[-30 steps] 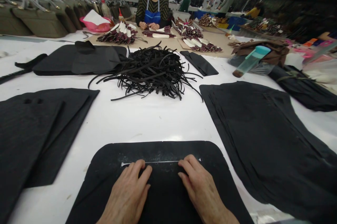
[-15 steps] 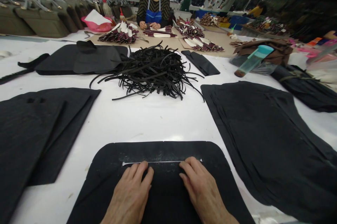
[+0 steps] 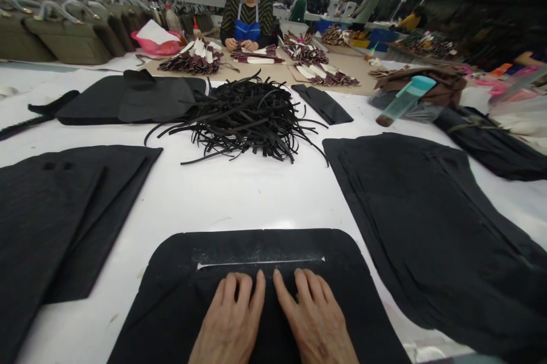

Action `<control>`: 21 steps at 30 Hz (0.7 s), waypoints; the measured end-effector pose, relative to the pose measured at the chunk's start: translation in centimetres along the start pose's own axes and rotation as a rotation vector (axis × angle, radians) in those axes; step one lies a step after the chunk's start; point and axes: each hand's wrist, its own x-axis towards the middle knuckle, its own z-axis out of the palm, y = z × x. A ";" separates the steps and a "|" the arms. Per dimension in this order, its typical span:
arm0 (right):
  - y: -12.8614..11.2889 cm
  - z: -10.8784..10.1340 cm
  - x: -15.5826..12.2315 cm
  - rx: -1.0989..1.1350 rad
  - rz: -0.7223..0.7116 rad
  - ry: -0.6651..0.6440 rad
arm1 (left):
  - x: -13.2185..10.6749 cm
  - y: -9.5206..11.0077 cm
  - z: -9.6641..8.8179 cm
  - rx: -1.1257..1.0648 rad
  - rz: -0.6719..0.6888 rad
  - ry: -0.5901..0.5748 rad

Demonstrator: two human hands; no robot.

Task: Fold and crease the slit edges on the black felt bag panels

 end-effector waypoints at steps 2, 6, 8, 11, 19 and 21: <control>-0.4 0.1 0.2 -0.021 0.020 -0.009 | 0.7 0.3 -0.9 0.008 -0.013 -0.039; 0.0 0.1 0.3 0.021 0.040 0.015 | 0.9 0.1 -0.4 0.026 -0.023 -0.044; 0.8 0.0 0.0 0.067 0.047 0.025 | 0.4 -0.4 0.7 0.032 0.005 0.021; 2.1 -0.2 -0.9 0.104 0.069 0.006 | -0.8 -1.2 2.5 0.011 0.054 0.170; 4.5 -0.4 -2.7 0.102 0.141 -0.016 | -3.3 -3.1 4.3 -0.119 -0.012 0.344; 4.7 -0.5 -2.7 0.077 0.120 -0.030 | -3.5 -3.3 4.1 -0.134 -0.032 0.330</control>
